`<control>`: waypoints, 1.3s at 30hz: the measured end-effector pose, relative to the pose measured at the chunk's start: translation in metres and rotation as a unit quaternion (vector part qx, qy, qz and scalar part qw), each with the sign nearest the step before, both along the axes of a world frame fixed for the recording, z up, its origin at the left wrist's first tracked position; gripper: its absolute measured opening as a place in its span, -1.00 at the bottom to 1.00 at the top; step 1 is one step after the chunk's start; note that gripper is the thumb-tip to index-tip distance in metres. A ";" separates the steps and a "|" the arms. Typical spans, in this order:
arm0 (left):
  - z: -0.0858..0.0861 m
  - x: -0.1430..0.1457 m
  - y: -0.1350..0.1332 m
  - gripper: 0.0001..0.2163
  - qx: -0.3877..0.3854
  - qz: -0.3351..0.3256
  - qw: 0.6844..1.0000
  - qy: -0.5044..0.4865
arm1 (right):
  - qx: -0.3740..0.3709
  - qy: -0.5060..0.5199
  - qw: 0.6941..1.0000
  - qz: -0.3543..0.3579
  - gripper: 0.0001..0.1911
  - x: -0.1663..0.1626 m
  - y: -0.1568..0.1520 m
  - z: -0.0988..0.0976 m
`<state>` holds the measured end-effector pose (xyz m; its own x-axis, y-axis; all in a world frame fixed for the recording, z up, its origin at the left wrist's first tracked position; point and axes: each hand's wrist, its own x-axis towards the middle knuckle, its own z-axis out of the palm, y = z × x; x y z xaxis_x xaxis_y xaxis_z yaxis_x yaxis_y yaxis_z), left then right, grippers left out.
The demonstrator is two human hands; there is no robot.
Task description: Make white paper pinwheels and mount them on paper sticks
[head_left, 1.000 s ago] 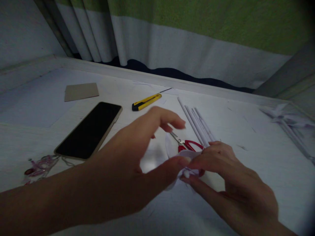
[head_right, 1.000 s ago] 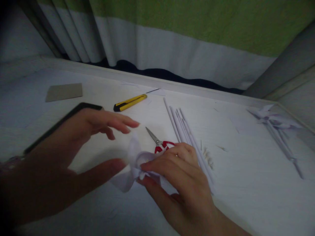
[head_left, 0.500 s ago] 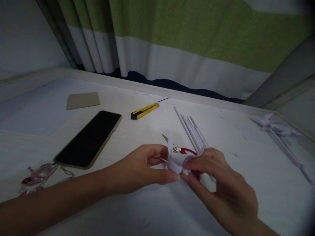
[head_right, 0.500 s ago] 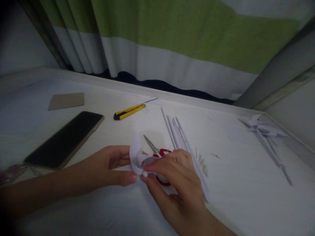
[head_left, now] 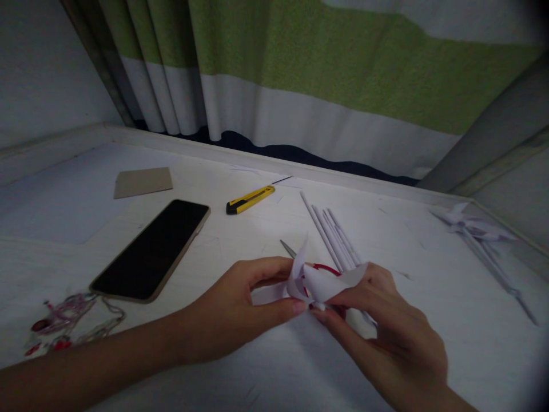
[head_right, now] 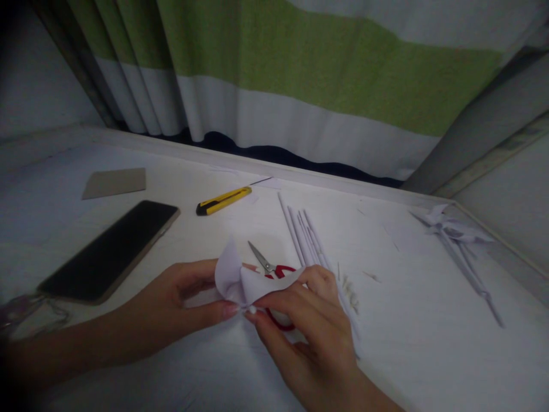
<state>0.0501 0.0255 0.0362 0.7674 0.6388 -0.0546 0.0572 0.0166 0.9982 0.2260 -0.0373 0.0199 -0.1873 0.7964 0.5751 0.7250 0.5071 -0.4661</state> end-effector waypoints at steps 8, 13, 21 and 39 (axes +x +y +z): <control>-0.005 0.000 -0.003 -0.70 0.138 0.048 0.989 0.028 | -0.011 0.009 1.000 0.009 -0.79 0.003 -0.001 0.000; -0.010 -0.003 -0.006 -0.68 0.171 0.038 0.984 0.036 | -0.018 0.024 1.000 0.005 -0.84 0.004 0.000 -0.003; -0.013 0.001 -0.004 -0.65 0.045 0.007 0.999 0.009 | -0.009 0.030 0.999 -0.001 -0.85 0.000 0.001 -0.005; -0.019 0.004 -0.003 -0.76 -0.204 -0.044 0.976 -0.063 | 0.087 -0.069 0.993 -0.045 -0.83 0.000 -0.005 -0.010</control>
